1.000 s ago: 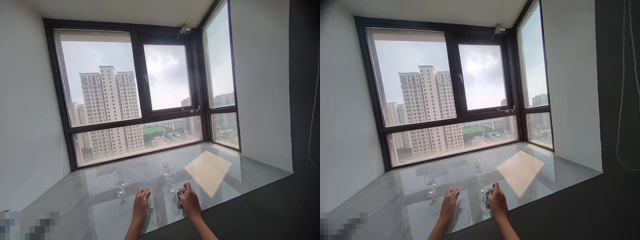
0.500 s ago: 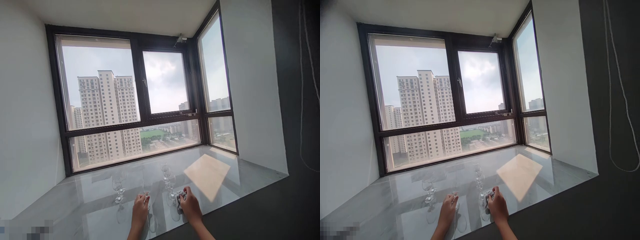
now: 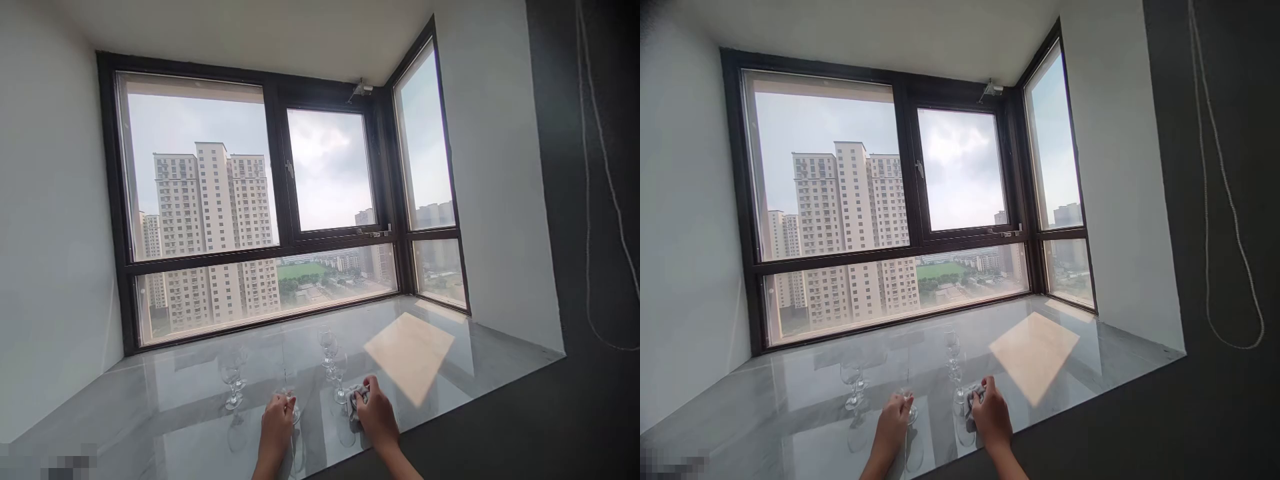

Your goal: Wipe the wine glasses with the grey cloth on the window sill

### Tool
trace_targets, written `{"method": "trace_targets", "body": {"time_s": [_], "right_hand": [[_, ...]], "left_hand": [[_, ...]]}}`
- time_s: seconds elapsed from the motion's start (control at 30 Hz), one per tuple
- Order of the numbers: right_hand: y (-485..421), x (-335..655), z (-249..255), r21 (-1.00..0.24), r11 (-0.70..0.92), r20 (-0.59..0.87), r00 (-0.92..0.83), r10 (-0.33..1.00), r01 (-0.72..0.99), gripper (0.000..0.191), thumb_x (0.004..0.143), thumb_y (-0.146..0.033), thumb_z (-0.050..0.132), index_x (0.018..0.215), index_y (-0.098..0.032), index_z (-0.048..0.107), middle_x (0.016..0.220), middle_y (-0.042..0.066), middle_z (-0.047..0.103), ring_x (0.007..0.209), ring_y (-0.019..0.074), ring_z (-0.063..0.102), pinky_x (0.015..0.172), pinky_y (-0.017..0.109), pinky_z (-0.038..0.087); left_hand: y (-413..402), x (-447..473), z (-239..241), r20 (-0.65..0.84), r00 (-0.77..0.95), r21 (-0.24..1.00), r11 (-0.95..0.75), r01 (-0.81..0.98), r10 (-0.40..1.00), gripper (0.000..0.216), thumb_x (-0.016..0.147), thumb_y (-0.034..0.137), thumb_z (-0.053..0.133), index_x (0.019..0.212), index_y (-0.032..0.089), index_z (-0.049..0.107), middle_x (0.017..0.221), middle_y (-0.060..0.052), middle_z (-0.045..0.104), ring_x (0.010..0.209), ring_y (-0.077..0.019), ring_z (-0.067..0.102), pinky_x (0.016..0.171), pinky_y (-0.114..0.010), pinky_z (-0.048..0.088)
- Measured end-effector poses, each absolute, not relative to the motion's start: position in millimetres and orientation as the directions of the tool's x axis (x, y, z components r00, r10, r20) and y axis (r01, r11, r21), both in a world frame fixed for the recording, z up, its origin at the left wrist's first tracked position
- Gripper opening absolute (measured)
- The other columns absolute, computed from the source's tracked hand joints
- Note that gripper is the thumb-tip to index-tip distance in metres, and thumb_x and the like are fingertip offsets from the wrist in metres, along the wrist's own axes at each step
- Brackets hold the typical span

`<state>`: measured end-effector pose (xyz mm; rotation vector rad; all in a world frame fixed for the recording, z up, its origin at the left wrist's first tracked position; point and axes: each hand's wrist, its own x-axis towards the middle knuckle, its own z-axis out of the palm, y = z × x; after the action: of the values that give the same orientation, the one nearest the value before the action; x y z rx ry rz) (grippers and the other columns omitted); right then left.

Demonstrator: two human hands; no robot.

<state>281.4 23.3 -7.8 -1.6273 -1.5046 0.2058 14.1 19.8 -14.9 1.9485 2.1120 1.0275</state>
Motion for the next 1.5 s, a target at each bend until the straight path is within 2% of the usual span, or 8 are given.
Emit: {"method": "trace_targets", "body": {"time_s": [0.4, 0.53, 0.6, 0.73, 0.87, 1.07, 1.23, 1.5], "right_hand": [[26.4, 282.5, -12.1, -0.684, 0.115, 0.422, 0.263, 0.867, 0.720, 0.009, 0.092, -0.023, 0.052, 0.100, -0.025, 0.047, 0.086, 0.003, 0.071, 0.084, 0.0218, 0.071, 0.070, 0.027, 0.041], [25.5, 282.8, -11.1, -0.682, 0.127, 0.436, 0.261, 0.861, 0.720, 0.009, 0.093, -0.023, 0.052, 0.100, -0.025, 0.047, 0.088, 0.004, 0.072, 0.086, 0.0221, 0.071, 0.072, 0.028, 0.042], [24.6, 282.9, -9.5, -0.682, 0.131, 0.439, 0.261, 0.860, 0.719, 0.010, 0.092, -0.023, 0.052, 0.100, -0.025, 0.047, 0.090, 0.004, 0.072, 0.087, 0.0224, 0.072, 0.073, 0.028, 0.042], [23.3, 283.4, -7.2, -0.690, 0.122, 0.426, 0.264, 0.865, 0.713, 0.010, 0.092, -0.022, 0.052, 0.101, -0.025, 0.048, 0.094, 0.006, 0.073, 0.088, 0.0225, 0.072, 0.074, 0.028, 0.043], [22.9, 284.0, -6.8, -0.696, 0.130, 0.424, 0.259, 0.868, 0.706, 0.010, 0.093, -0.023, 0.051, 0.102, -0.024, 0.049, 0.096, 0.006, 0.073, 0.089, 0.0225, 0.072, 0.074, 0.028, 0.043], [22.9, 283.5, -7.3, -0.692, 0.130, 0.425, 0.255, 0.869, 0.710, 0.010, 0.093, -0.023, 0.052, 0.103, -0.025, 0.048, 0.092, 0.005, 0.072, 0.087, 0.0231, 0.072, 0.072, 0.027, 0.042], [22.9, 281.9, -8.3, -0.696, 0.134, 0.443, 0.276, 0.853, 0.706, 0.010, 0.093, -0.021, 0.053, 0.100, -0.026, 0.048, 0.089, 0.003, 0.071, 0.086, 0.0221, 0.071, 0.071, 0.027, 0.041], [17.3, 279.9, -3.2, -0.724, 0.126, 0.430, 0.302, 0.851, 0.678, 0.013, 0.090, -0.018, 0.053, 0.100, -0.025, 0.050, 0.092, 0.004, 0.072, 0.088, 0.0215, 0.071, 0.073, 0.027, 0.042]], "left_hand": [[21.3, 14.7, -15.5, 0.384, -0.210, 0.555, -0.043, 0.831, 0.899, 0.034, 0.098, 0.034, 0.039, 0.070, 0.024, 0.055, 0.093, -0.008, 0.070, 0.091, -0.0210, 0.066, 0.080, -0.027, 0.045], [21.0, 12.3, -13.4, 0.374, -0.243, 0.623, -0.048, 0.781, 0.895, 0.035, 0.097, 0.037, 0.040, 0.068, 0.025, 0.054, 0.085, -0.007, 0.071, 0.085, -0.0217, 0.067, 0.078, -0.029, 0.046], [20.1, 10.8, -11.6, 0.368, -0.260, 0.666, -0.058, 0.744, 0.893, 0.034, 0.097, 0.039, 0.041, 0.071, 0.024, 0.058, 0.085, -0.007, 0.073, 0.085, -0.0223, 0.069, 0.080, -0.029, 0.047], [18.0, 10.2, -8.0, 0.364, -0.248, 0.727, -0.107, 0.679, 0.898, 0.029, 0.093, 0.039, 0.046, 0.087, 0.022, 0.069, 0.102, -0.010, 0.077, 0.100, -0.0234, 0.072, 0.087, -0.029, 0.050], [15.9, 11.7, -4.1, 0.317, -0.292, 0.740, -0.043, 0.671, 0.902, 0.030, 0.091, 0.039, 0.050, 0.099, 0.020, 0.071, 0.105, -0.012, 0.078, 0.100, -0.0242, 0.073, 0.087, -0.029, 0.051], [15.0, 11.8, -1.8, 0.308, -0.294, 0.767, -0.053, 0.640, 0.905, 0.027, 0.090, 0.039, 0.053, 0.092, 0.020, 0.072, 0.104, -0.011, 0.079, 0.101, -0.0247, 0.073, 0.087, -0.028, 0.051], [18.5, 14.7, -5.4, 0.282, -0.254, 0.688, -0.010, 0.726, 0.925, 0.029, 0.091, 0.039, 0.051, 0.075, 0.022, 0.067, 0.090, -0.008, 0.078, 0.091, -0.0246, 0.072, 0.082, -0.031, 0.049], [59.2, 37.7, 3.6, 0.220, -0.222, 0.417, 0.114, 0.902, 0.950, 0.027, 0.095, 0.037, 0.049, 0.097, 0.026, 0.074, 0.117, -0.008, 0.075, 0.118, -0.0286, 0.065, 0.103, -0.044, 0.040]]}}
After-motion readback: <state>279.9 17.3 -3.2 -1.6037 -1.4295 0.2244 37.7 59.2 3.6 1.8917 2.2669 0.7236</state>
